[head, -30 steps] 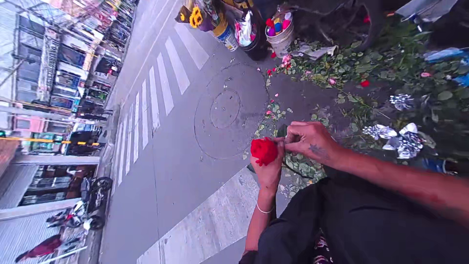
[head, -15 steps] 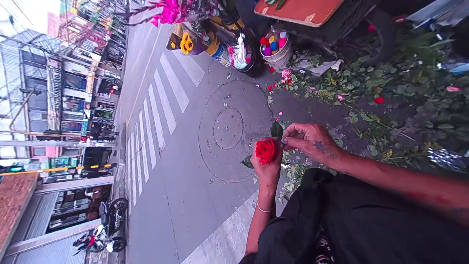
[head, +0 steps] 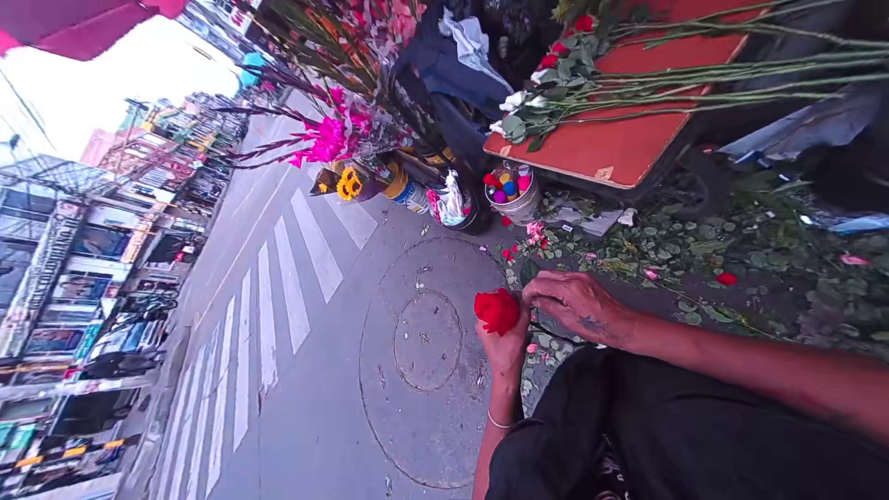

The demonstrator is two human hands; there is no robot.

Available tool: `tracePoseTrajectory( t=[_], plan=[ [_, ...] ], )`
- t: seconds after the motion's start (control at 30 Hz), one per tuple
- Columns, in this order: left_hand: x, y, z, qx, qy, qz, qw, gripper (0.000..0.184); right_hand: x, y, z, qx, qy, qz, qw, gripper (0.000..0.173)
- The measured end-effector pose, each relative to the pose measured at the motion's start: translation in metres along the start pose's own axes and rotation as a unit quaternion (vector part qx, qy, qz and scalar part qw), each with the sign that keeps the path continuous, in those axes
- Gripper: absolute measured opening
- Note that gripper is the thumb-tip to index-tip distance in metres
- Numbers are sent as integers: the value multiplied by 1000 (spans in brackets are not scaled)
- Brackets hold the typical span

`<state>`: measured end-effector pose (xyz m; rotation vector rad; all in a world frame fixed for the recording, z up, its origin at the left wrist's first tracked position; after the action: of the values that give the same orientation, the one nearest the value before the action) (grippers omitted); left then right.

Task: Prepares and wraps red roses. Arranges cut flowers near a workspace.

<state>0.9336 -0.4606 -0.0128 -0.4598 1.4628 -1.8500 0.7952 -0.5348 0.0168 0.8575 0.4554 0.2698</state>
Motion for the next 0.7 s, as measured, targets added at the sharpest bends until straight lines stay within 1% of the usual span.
tracePoseTrajectory(
  t=[0.07,0.17,0.23,0.3,0.33,0.37,0.4,0.43,0.47,0.5,0.53,0.57,0.6,0.63,0.67,0.7],
  plan=[
    [-1,9,37,-12,-5,0,1000,25,7,-6,30,-47,1,-37,998,23],
    [3,18,74,-24,-6,32,999,22,16,-30,52,-38,5,-133,990,30],
    [8,20,90,-15,-9,48,999,24,25,-41,61,-54,18,-185,981,27],
    [12,16,102,15,-18,63,998,28,41,-55,72,-48,70,-182,980,24],
    [12,13,107,24,-25,74,997,29,50,-64,79,-22,112,-144,983,24],
    [11,12,110,28,-33,81,996,31,58,-75,84,21,153,-73,985,28],
    [12,11,112,28,-41,84,995,32,62,-88,90,85,183,22,979,34],
    [12,10,115,28,-49,85,995,33,66,-103,92,181,201,120,955,39],
    [12,10,117,30,-55,85,994,34,70,-119,93,278,196,184,922,42],
    [13,11,121,34,-59,90,994,35,72,-133,96,332,181,197,905,39],
    [15,11,124,36,-62,98,993,36,72,-142,102,339,168,156,912,33],
    [19,12,126,37,-63,109,991,38,69,-147,109,319,165,85,930,29],
    [26,13,127,38,-58,122,990,39,65,-150,116,295,170,15,940,29],
    [33,14,129,35,-49,127,990,39,59,-154,122,286,161,-30,944,30],
    [40,16,133,28,-39,123,991,38,52,-160,129,298,142,-45,943,33],
    [45,17,138,22,-26,105,994,36,44,-167,135,332,117,-33,935,40]
  ],
)
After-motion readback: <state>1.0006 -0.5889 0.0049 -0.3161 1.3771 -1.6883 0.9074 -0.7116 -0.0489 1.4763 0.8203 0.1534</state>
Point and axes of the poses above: each hand's wrist, its own z-axis towards the middle knuckle, its own x-axis out of the palm, y = z × x, the point moved 10 cm from there along z, towards the middle knuckle, and after that the axes turned 9 degrees about -y, right-handed, at the moved point
